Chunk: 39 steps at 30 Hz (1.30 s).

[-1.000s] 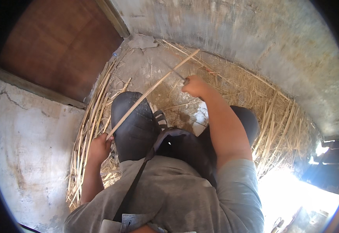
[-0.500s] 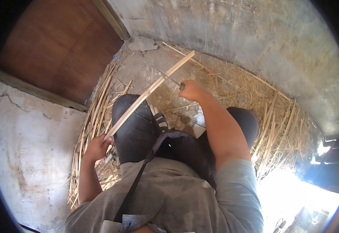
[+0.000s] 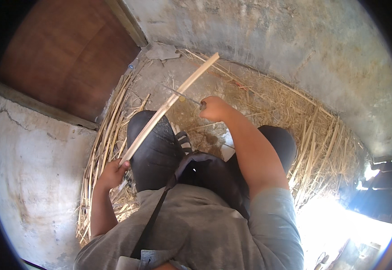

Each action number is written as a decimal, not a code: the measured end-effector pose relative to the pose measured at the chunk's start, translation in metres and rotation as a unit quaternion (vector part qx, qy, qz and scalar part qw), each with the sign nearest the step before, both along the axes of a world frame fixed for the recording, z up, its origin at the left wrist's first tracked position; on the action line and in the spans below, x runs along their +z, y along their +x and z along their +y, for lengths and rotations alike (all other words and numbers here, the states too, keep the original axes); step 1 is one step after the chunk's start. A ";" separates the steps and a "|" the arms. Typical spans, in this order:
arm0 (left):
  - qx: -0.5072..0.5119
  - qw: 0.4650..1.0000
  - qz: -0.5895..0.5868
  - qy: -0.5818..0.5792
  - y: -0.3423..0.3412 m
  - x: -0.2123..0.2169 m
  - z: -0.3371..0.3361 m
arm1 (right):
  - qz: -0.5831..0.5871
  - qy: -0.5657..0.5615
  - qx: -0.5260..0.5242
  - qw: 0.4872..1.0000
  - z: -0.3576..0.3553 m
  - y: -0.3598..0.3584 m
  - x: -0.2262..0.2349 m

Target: The person sits on the floor and uses a knife to shave and smooth a long bamboo stick held against their leg. They repeatedly scrape the surface of the stick with the blade, rotating it to work different sides, while surrounded by straw and other bamboo pieces.

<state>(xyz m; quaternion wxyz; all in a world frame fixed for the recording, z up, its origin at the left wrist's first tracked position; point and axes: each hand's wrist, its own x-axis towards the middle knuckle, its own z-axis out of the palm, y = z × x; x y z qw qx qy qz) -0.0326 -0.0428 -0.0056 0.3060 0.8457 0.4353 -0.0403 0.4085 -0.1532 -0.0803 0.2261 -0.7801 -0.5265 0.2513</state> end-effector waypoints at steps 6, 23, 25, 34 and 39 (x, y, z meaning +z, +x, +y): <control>-0.019 0.999 0.013 0.033 0.003 0.007 -0.004 | -0.077 -0.034 0.093 0.992 -0.003 -0.054 0.050; -0.018 0.999 0.018 0.025 0.007 0.016 -0.002 | -0.070 0.019 0.025 0.997 0.001 -0.020 0.000; -0.040 0.998 0.012 0.050 0.013 0.016 0.002 | -0.017 0.043 -0.051 0.998 -0.004 0.044 -0.059; -0.013 0.999 0.044 -0.003 0.019 0.022 0.003 | -0.053 -0.059 0.025 0.997 -0.003 -0.022 0.010; -0.023 0.999 0.032 -0.037 0.006 0.007 0.016 | -0.081 0.000 0.064 0.995 0.001 -0.025 0.002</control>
